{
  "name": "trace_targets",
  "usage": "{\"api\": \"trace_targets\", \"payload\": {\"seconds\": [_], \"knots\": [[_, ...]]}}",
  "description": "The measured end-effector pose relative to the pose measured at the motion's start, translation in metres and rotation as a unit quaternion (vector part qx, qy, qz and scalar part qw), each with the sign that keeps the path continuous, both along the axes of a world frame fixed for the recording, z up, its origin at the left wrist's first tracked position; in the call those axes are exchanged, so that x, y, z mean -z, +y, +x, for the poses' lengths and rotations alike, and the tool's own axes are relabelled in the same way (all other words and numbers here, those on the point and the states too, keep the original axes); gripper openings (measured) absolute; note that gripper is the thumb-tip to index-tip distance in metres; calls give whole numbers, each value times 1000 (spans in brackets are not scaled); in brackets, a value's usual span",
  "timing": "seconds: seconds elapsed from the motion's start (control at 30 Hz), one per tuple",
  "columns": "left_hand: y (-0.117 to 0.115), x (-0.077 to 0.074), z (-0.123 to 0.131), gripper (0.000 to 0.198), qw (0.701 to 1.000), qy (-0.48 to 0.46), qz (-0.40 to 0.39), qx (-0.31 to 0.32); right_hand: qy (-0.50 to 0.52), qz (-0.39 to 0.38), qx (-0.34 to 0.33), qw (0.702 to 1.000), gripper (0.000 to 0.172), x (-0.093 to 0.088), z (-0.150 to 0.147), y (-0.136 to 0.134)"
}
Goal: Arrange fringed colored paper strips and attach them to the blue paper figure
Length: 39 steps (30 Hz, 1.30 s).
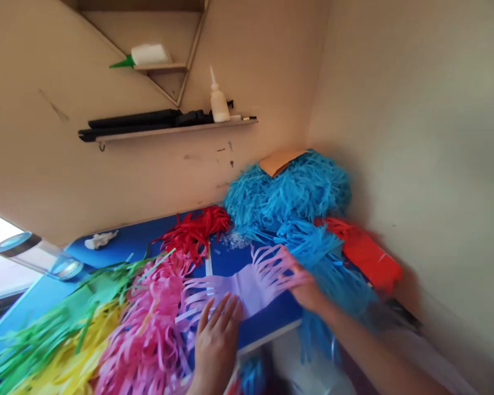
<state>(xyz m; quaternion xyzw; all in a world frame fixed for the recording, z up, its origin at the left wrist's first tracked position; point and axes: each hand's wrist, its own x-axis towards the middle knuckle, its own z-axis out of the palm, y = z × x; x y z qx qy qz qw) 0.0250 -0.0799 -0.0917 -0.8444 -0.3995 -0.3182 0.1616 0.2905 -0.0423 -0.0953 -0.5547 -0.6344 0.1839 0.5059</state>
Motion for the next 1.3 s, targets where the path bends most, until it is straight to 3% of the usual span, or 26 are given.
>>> {"api": "trace_targets", "payload": {"seconds": [0.1,0.13,0.17,0.2,0.27,0.33,0.47,0.57,0.67,0.73,0.8,0.87,0.93,0.97,1.03,1.13,1.23,1.3], "knots": [[3,24,20,33,998,-25,-56,0,55,97,190,975,33,0,41,-25],[4,28,23,33,997,-25,-68,2,42,145,243,958,30,-2,42,-36],[5,30,26,32,997,-23,-78,8,3,184,249,951,31,-3,35,-46],[6,30,29,31,996,-22,-88,14,-60,195,191,960,32,-3,23,-54],[7,28,35,33,993,-20,-111,26,-224,143,-20,964,41,0,-12,-59],[8,25,39,36,991,-25,-130,22,-281,122,-102,947,38,9,-43,-49],[16,21,25,44,979,10,-195,-53,-225,168,-110,954,31,30,-59,-19],[23,12,-19,46,958,75,-243,-135,-246,166,-154,942,32,40,-46,-15],[21,-6,-72,48,934,138,-225,-240,-286,147,-197,926,32,46,-38,-23],[13,-19,-93,51,917,171,-196,-302,-311,124,-211,918,32,47,-39,-27],[-1,-27,-91,54,928,188,-165,-278,-325,106,-215,915,30,47,-44,-29],[-15,-26,-65,61,959,191,-147,-150,-331,103,-212,914,29,44,-51,-30],[-25,-14,-25,70,973,175,-150,-13,-338,100,-216,911,30,41,-55,-31],[-28,-5,-4,72,976,151,-156,12,-345,95,-224,906,30,40,-55,-32],[-27,15,26,62,980,100,-172,10,-358,78,-249,897,31,39,-51,-34],[-21,38,36,38,981,20,-193,15,-347,50,-276,895,31,38,-39,-33],[-15,40,19,25,974,-55,-220,16,-292,-10,-256,921,25,33,-32,-24],[-9,34,10,24,965,-96,-243,-25,-266,-68,-209,939,18,26,-34,-15]]}}
